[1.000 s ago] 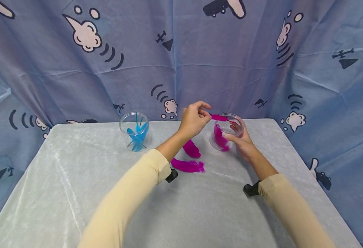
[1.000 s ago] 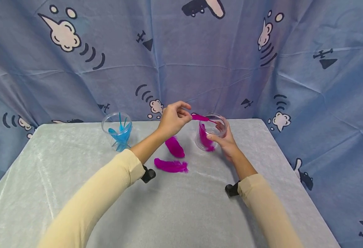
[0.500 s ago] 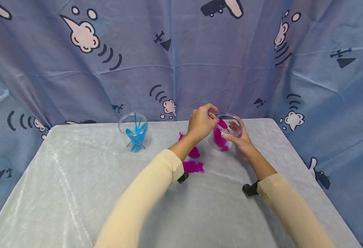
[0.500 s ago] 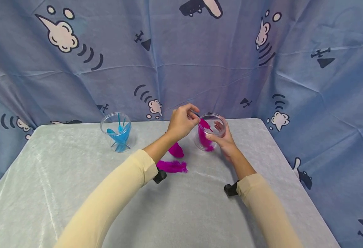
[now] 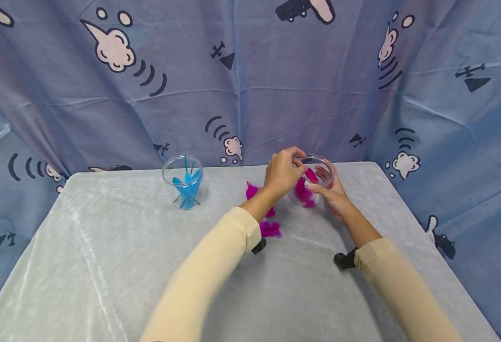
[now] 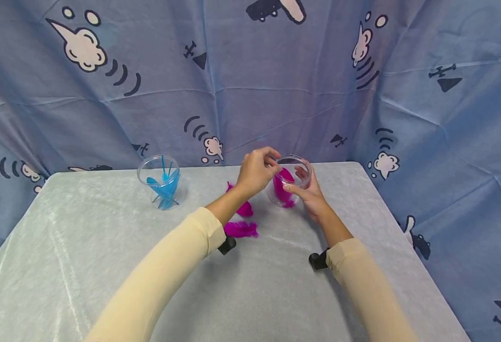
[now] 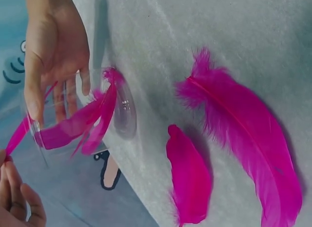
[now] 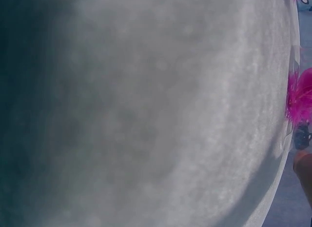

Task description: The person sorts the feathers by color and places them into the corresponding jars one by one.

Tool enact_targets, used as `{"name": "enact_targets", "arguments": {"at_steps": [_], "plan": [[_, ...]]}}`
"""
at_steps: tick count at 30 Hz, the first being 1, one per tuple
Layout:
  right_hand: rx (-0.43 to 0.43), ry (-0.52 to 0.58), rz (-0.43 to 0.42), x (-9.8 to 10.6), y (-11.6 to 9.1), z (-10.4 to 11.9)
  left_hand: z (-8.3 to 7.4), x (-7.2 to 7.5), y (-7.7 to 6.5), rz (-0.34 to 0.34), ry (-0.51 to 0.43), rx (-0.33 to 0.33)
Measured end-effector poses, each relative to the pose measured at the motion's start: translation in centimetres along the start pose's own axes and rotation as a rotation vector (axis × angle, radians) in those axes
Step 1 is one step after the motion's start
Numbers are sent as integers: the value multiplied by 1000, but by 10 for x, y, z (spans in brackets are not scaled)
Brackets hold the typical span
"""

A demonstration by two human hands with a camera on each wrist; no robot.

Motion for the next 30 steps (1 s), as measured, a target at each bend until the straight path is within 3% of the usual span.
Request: {"name": "enact_targets", "arguments": {"at_steps": [9, 15, 22, 30], "plan": [[2, -1, -3, -1, 0, 0, 0, -7, -2, 38, -15, -27], [30, 15, 20, -3, 0, 1, 2, -11, -4, 88, -84, -56], [61, 37, 37, -5, 1, 0, 4, -16, -7, 189, -195, -157], [70, 48, 17, -3, 0, 2, 18, -5, -19, 321, -206, -233]]}}
Point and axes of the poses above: each hand's wrist, its own y-axis towards the middle knuckle, its own x-axis out of the back of the hand, z = x × y, the point moved 7 cm from there along y, towards the middle knuckle, and after that the axes turned 15 degrees about y, right-handed, at the moved point
